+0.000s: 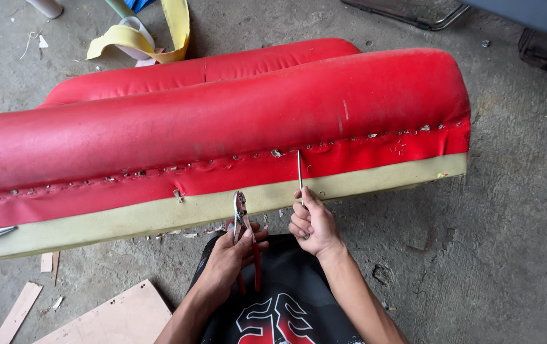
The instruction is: The person uses pliers and a metal pry tool to remove staples from the underside of a red upholstered sofa. They work along the seam, prying up and pulling out staples one by one.
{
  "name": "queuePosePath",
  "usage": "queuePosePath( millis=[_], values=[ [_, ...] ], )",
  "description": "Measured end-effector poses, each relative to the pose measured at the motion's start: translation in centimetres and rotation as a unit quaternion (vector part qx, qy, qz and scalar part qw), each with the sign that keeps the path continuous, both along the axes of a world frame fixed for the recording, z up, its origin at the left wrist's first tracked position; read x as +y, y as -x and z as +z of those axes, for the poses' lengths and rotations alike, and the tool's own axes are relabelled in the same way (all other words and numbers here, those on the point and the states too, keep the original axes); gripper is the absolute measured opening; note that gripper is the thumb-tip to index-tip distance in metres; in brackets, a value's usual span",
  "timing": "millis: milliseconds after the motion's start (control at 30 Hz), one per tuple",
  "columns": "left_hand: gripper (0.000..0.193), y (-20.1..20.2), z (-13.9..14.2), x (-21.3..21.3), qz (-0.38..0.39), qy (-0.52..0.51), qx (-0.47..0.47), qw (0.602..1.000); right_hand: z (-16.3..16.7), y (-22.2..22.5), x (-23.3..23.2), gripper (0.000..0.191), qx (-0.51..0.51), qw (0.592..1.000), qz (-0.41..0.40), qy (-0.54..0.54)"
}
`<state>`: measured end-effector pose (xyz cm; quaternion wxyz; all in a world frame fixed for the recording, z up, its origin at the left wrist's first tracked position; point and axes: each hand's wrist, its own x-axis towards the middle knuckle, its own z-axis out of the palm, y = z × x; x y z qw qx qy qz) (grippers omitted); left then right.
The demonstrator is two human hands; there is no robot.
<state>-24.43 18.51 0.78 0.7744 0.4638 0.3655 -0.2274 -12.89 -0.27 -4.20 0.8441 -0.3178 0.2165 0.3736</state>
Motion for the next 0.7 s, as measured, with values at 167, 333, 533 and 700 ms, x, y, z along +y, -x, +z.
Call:
queuePosePath(
  millis=[167,333,533,700],
  values=[
    [0.046,0.6,0.4,0.6,-0.002,-0.009,0.021,1.0,0.4,0.5,1.4,0.027,-0.16,0.928,0.003,0.337],
    [0.046,0.9,0.6,1.3,0.006,-0.016,0.03,0.999,0.9,0.8,0.5,0.03,0.086,0.995,-0.05,-0.001],
    [0.047,1.0,0.6,1.8,0.015,-0.023,0.03,0.999,0.2,0.0,-0.5,0.022,-0.144,0.983,0.023,0.112],
    [0.046,0.8,0.2,1.6,-0.003,-0.012,0.024,1.0,1.6,-0.1,-1.4,0.027,-0.516,0.498,0.064,0.694]
  ],
)
